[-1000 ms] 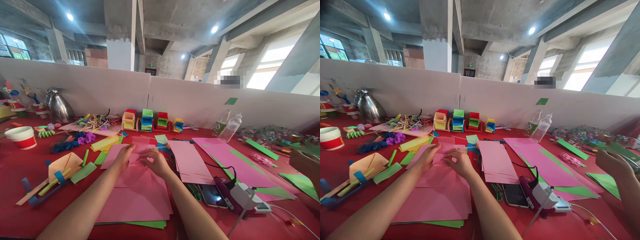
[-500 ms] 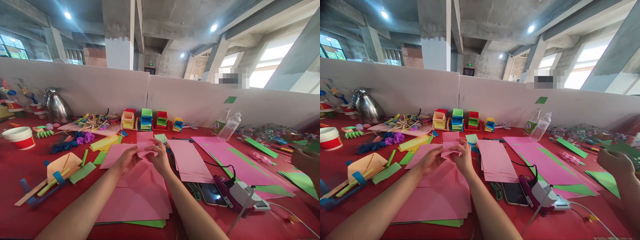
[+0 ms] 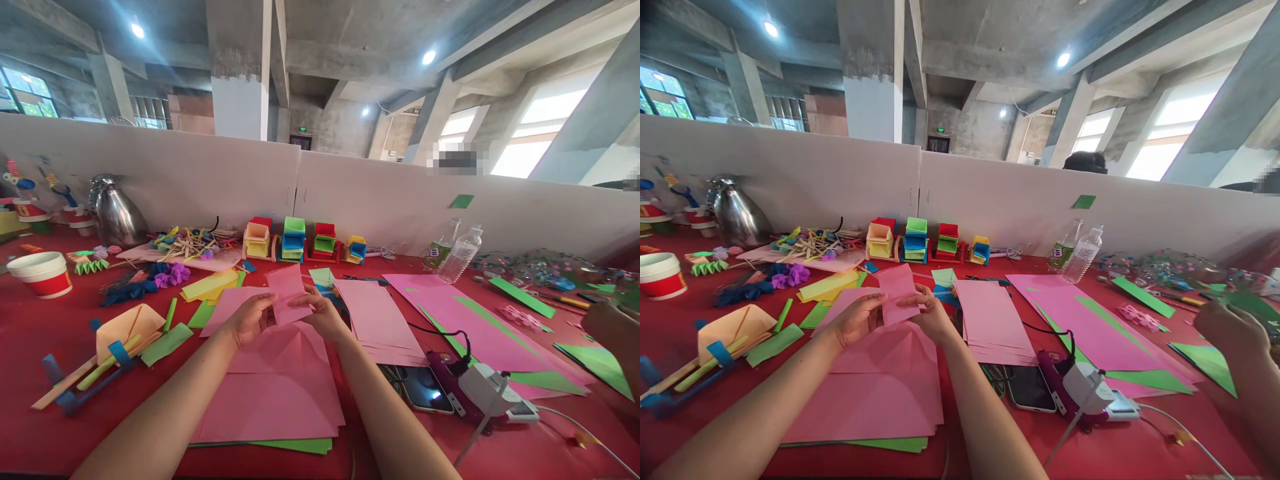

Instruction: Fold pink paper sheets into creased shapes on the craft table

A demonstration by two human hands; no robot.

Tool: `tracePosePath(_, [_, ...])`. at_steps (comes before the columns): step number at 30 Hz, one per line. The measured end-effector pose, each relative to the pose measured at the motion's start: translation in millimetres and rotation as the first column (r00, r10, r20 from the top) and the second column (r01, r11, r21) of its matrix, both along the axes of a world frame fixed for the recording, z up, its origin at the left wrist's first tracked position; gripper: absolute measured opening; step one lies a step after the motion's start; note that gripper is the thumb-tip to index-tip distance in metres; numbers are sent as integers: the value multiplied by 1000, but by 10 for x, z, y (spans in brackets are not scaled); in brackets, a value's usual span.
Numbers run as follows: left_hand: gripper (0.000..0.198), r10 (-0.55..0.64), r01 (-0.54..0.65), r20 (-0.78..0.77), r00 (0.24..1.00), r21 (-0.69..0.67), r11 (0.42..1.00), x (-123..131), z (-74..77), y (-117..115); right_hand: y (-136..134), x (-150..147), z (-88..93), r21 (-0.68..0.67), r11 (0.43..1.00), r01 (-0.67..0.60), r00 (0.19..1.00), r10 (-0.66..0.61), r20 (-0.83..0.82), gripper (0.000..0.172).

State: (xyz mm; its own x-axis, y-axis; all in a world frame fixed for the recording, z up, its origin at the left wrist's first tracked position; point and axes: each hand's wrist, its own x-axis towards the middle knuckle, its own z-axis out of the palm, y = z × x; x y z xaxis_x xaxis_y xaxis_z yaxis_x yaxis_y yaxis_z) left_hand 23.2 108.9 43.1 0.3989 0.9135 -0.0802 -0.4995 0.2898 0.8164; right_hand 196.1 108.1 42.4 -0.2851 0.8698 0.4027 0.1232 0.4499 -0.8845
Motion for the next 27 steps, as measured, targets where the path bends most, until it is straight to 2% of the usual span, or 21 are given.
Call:
tracePosePath(4, [8, -32, 32, -24, 999, -4, 999, -22, -28, 13, -15, -5, 7, -21, 999, -34, 996, 36, 82, 21])
tracePosePath(9, [6, -21, 21, -20, 1000, 8, 1000, 9, -38, 7, -32, -6, 45, 17, 999, -36, 989, 33, 141, 20])
tracePosePath(14, [7, -39, 39, -22, 999, 0, 999, 42, -33, -19, -66, -11, 69, 93, 985, -148, 971, 127, 201, 20])
tracePosePath(16, [8, -56, 56, -18, 998, 2, 998, 39, -31, -28, -69, -16, 67, 111, 988, -107, 979, 85, 188, 20])
tracePosePath(19, [9, -116, 117, -14, 993, 21, 993, 22, -30, -38, -48, -22, 51, 90, 995, 48, 992, -58, 112, 26])
tracePosePath(21, [11, -167, 168, -16, 986, 41, 985, 17, -31, -42, -24, -20, 35, 72, 993, 96, 991, -102, 82, 28])
tracePosePath(24, [13, -170, 170, -9, 985, 49, 984, 26, -36, -41, 1, 0, 17, 61, 997, 40, 993, -47, 106, 26])
tracePosePath(27, [15, -106, 106, 40, 994, 8, 994, 37, -35, -29, -5, 29, 26, 50, 997, -52, 973, 39, 229, 24])
